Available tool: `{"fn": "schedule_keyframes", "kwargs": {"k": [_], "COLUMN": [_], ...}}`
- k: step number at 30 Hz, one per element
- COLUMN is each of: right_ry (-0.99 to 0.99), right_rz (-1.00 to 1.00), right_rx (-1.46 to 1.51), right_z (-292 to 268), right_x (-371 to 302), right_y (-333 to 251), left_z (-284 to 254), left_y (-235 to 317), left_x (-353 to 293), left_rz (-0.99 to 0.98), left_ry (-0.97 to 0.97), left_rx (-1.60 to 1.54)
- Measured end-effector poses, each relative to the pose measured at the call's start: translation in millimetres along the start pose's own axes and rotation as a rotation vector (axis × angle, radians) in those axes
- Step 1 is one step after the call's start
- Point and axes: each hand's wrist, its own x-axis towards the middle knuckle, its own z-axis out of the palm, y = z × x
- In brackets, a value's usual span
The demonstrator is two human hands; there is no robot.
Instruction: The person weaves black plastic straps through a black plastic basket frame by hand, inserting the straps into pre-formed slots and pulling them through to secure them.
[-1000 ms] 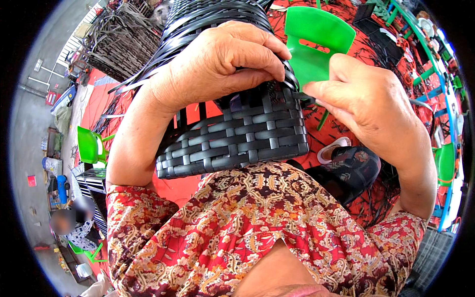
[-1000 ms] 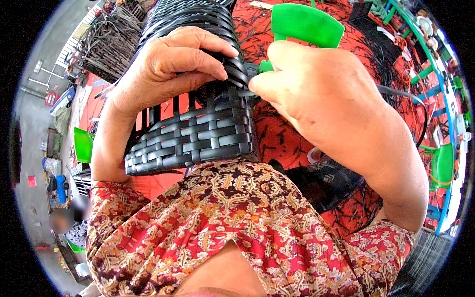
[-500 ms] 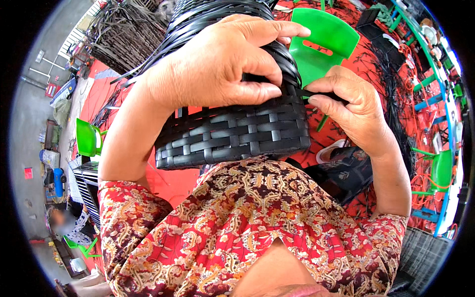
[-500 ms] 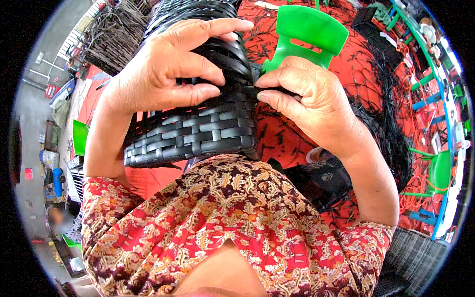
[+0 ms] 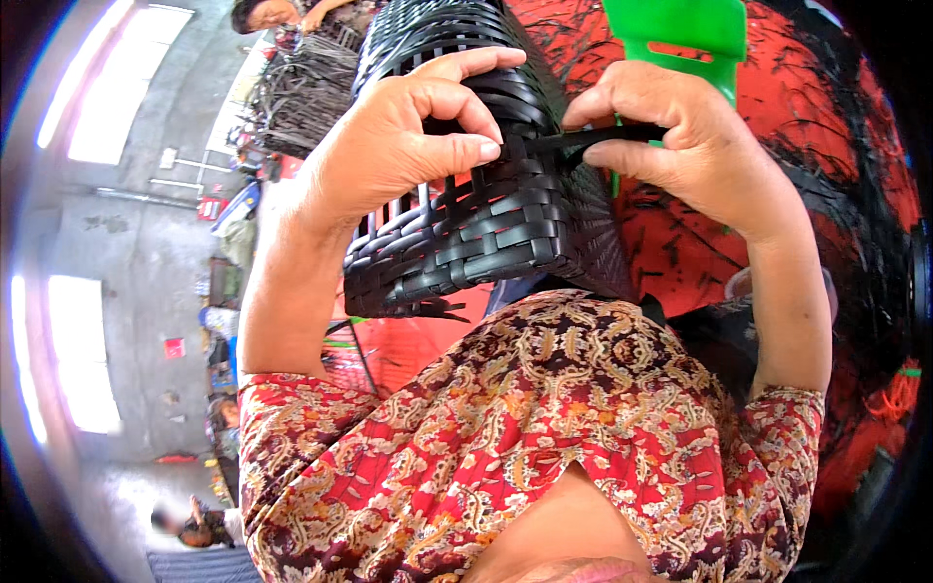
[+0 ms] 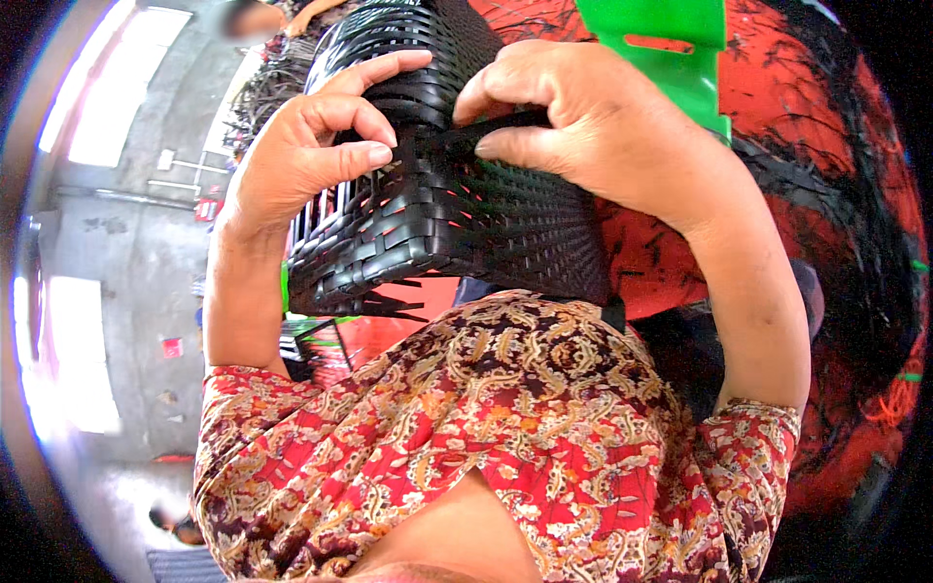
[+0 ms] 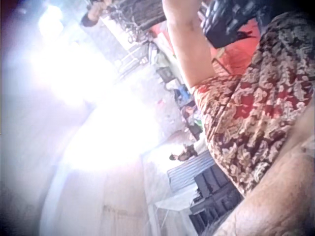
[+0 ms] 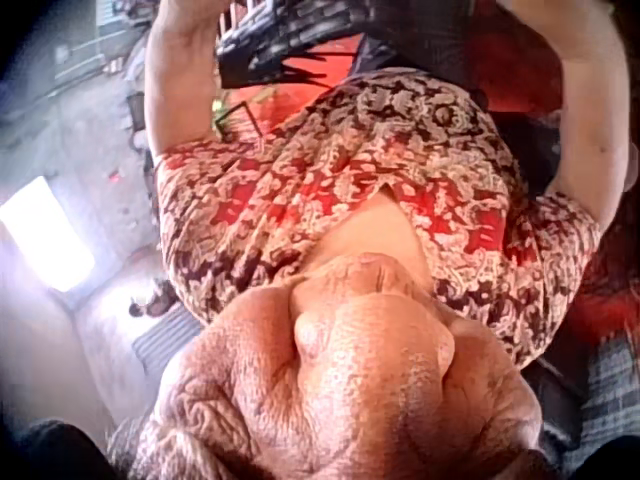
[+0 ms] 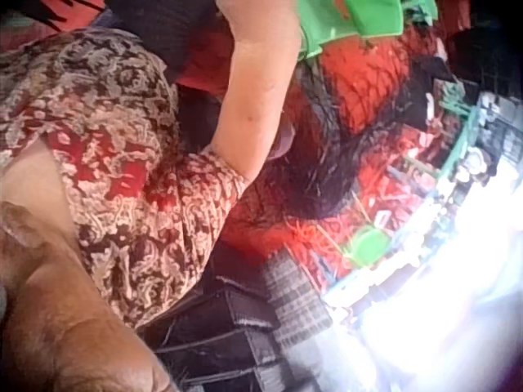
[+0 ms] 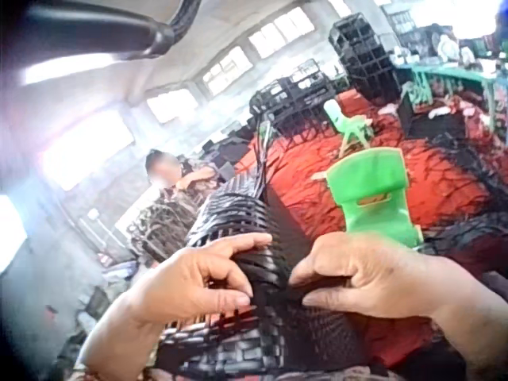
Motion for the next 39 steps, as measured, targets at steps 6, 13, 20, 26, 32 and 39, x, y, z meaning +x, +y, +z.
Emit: {"fn": "schedule_keyframes", "kwargs": {"k": [6,13,20,26,32,39], "right_ry": [0.002,-0.073,-0.084,-0.074,-0.069,-0.061], "right_rz": [0.227,0.36,0.376,0.387,0.385,0.382], "right_rx": [0.513,0.695,0.711,0.69,0.616,0.651], "right_z": [21,40,42,44,43,36], "right_x": [-7,-9,-7,-10,-12,-13], "right_y": [33,36,31,31,30,29], "left_z": [-9,-21,-32,-33,-27,-28], "left_y": [-4,-18,-26,-30,-29,-30], "left_x": [-22,-39,-46,-49,-47,-42], "left_rz": [-0.164,-0.213,-0.193,-0.179,-0.137,-0.097], "left_ry": [0.068,0.045,0.017,0.034,0.094,0.079], "left_rx": [-0.176,-0.17,-0.128,-0.184,-0.195,-0.208]}}
